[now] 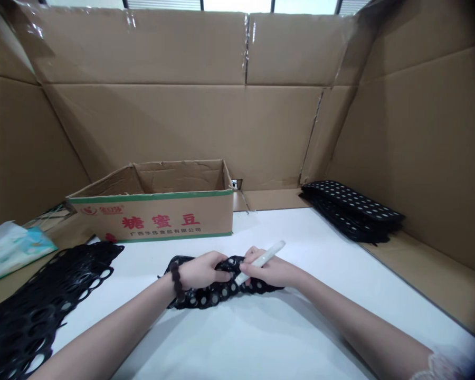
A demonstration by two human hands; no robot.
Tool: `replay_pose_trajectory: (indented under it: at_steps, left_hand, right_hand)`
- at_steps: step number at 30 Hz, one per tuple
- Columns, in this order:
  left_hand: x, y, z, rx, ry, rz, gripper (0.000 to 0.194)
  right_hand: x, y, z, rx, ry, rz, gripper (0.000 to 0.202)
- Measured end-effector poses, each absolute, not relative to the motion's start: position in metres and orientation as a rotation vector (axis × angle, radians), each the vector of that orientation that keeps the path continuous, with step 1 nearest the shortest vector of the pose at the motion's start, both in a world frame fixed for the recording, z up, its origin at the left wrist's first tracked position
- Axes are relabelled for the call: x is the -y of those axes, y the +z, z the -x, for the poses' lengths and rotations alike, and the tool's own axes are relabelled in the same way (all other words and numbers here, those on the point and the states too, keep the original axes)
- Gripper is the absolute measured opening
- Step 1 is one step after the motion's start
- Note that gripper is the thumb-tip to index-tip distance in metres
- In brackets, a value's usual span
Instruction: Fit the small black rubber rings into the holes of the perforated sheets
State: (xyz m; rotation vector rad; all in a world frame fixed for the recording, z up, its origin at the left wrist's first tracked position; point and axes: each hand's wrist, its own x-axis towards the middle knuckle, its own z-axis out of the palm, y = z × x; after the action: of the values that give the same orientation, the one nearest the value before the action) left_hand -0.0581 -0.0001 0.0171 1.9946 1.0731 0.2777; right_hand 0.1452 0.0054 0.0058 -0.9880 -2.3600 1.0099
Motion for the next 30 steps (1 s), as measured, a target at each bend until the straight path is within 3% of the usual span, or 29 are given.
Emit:
replay_pose_trajectory:
  at_steps: [4, 18, 30]
  left_hand:
    - [0.0, 0.02, 0.059, -0.96, 0.287, -1.88, 0.022]
    - [-0.007, 0.008, 0.063, -0.786, 0.265, -1.382, 0.026]
    - [-0.008, 0.003, 0.065, -0.692, 0.305, -1.294, 0.024]
  right_hand:
    - [-0.009, 0.001, -0.144, 2.26, 1.2, 1.001, 0.039]
    - [-0.005, -0.001, -0.134, 1.992, 1.177, 1.166, 0.036]
    - [0.002, 0.004, -0.13, 1.916, 1.155, 1.252, 0.034]
